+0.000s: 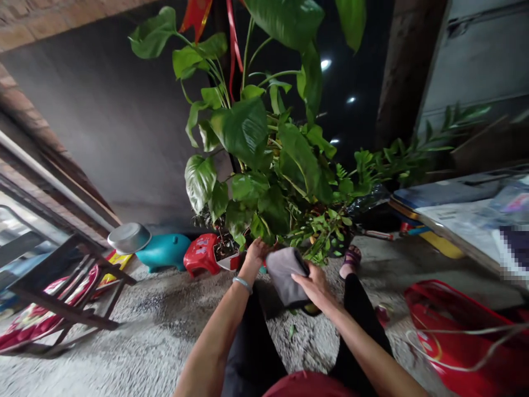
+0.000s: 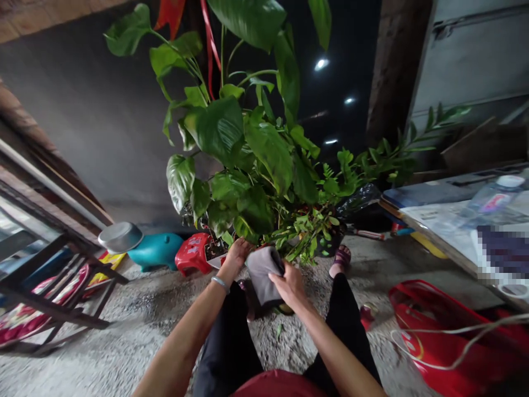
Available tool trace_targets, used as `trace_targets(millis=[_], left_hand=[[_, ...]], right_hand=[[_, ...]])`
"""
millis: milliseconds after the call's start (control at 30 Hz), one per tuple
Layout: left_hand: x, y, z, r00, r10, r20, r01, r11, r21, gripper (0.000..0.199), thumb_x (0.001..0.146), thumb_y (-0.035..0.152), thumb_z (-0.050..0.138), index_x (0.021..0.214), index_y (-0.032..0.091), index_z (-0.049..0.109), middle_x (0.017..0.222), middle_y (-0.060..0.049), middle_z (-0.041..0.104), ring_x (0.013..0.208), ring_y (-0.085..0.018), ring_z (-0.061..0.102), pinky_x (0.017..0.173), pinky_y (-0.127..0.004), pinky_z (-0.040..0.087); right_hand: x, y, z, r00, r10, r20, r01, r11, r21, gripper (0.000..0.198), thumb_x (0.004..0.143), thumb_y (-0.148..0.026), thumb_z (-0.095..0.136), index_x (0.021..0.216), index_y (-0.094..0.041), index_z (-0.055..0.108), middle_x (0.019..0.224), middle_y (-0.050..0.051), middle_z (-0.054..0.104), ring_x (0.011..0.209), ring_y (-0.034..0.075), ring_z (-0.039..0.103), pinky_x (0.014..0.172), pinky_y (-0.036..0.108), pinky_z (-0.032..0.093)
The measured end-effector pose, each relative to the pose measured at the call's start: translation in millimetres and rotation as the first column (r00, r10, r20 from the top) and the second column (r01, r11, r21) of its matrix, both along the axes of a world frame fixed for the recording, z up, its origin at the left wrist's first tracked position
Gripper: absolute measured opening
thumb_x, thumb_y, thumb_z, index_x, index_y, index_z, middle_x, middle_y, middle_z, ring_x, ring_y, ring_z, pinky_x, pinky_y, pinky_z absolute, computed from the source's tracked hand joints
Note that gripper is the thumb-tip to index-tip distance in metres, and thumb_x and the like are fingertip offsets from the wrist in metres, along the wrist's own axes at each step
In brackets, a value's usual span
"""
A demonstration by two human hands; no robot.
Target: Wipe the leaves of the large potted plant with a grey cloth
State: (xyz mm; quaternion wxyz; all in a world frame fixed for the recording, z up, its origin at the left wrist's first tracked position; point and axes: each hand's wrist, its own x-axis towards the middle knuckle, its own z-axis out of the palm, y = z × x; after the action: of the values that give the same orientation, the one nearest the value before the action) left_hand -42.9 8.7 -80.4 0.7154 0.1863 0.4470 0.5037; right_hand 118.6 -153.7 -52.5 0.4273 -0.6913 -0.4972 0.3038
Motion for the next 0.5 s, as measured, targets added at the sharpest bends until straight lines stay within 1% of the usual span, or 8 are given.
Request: trace_targets(millis=[67,100,200,267,333,400,433,500], left_hand=[[0.1,-9.1,-9.3,0.999,-0.020,-0.031,0.020,1.000,0.001,0.017,0.089,0.017,0.067,0.077,0.020,0.055,0.064,0.000,0.062,0.063,-0.017,0.066,0.072,-0.030,0.056],[2.4,-14.8,-15.5,0.997,-0.033,-0.066,0.034,0.999,0.011,0.016,0.086,0.016,0.069,0.078,0.020,0.055,0.067,0.000,0.064,0.065,-0.017,0.066,0.073,-0.030,0.056],[17.0,-34.2,-37.8,0.977,-0.059,-0.204,0.070,0.996,0.048,0.017,0.079,0.014,0.076,0.090,0.019,0.063,0.079,-0.002,0.069,0.072,-0.016,0.065,0.077,-0.030,0.054],[30.2,-44.4,-50.5,0.961,-0.036,-0.274,0.064,0.993,0.095,0.034,0.071,0.012,0.081,0.101,0.020,0.066,0.093,-0.003,0.071,0.087,-0.018,0.068,0.086,-0.031,0.054],[43.7,-48.1,-57.4,0.939,-0.003,-0.343,0.085,0.971,0.225,0.054,0.060,0.007,0.086,0.108,0.022,0.066,0.112,-0.006,0.072,0.117,-0.024,0.066,0.100,-0.033,0.051],[56.3,-44.2,-58.9,0.896,0.043,-0.442,0.158,0.900,0.407,0.073,0.045,0.002,0.091,0.111,0.023,0.067,0.132,-0.010,0.067,0.144,-0.032,0.050,0.114,-0.037,0.044],[62.1,-40.4,-58.8,0.871,0.057,-0.488,0.208,0.858,0.471,0.079,0.039,0.000,0.092,0.111,0.022,0.067,0.139,-0.012,0.064,0.151,-0.035,0.041,0.119,-0.039,0.040],[73.5,-32.4,-60.2,0.835,0.052,-0.548,0.283,0.813,0.509,0.087,0.032,-0.004,0.090,0.112,0.021,0.068,0.147,-0.015,0.059,0.157,-0.038,0.032,0.123,-0.042,0.035]], right_hand=[[25.1,-30.2,-10.5,0.986,-0.008,-0.167,0.011,1.000,0.021,0.038,0.069,-0.039,0.070,0.102,-0.020,0.076,0.095,0.009,0.083,0.089,0.030,0.078,0.076,0.036,0.059],[38.7,-41.9,-13.5,0.967,-0.046,-0.252,0.055,0.998,0.028,0.042,0.067,-0.043,0.071,0.102,-0.021,0.077,0.094,0.007,0.083,0.088,0.030,0.078,0.074,0.036,0.060],[75.7,-63.1,-17.1,0.861,-0.271,-0.430,0.283,0.958,-0.039,0.047,0.054,-0.046,0.081,0.094,-0.021,0.077,0.082,0.005,0.082,0.078,0.029,0.076,0.067,0.035,0.059],[94.6,-69.0,-17.0,0.732,-0.424,-0.533,0.432,0.894,-0.118,0.045,0.047,-0.041,0.086,0.087,-0.022,0.077,0.075,0.004,0.080,0.071,0.027,0.075,0.062,0.034,0.059],[110.8,-72.8,-14.4,0.555,-0.519,-0.651,0.544,0.818,-0.188,0.044,0.042,-0.034,0.088,0.083,-0.021,0.075,0.074,0.004,0.079,0.069,0.026,0.075,0.060,0.034,0.060],[127.7,-76.7,-8.7,0.400,-0.558,-0.727,0.607,0.756,-0.246,0.047,0.038,-0.027,0.089,0.083,-0.020,0.075,0.075,0.003,0.079,0.069,0.027,0.075,0.061,0.037,0.063],[137.3,-78.5,-4.9,0.345,-0.566,-0.748,0.621,0.736,-0.270,0.050,0.037,-0.024,0.090,0.084,-0.020,0.075,0.075,0.003,0.079,0.069,0.027,0.074,0.062,0.039,0.064],[158.8,-79.5,3.3,0.281,-0.575,-0.769,0.640,0.709,-0.296,0.051,0.037,-0.021,0.091,0.086,-0.020,0.075,0.079,0.003,0.079,0.071,0.027,0.074,0.066,0.041,0.065]])
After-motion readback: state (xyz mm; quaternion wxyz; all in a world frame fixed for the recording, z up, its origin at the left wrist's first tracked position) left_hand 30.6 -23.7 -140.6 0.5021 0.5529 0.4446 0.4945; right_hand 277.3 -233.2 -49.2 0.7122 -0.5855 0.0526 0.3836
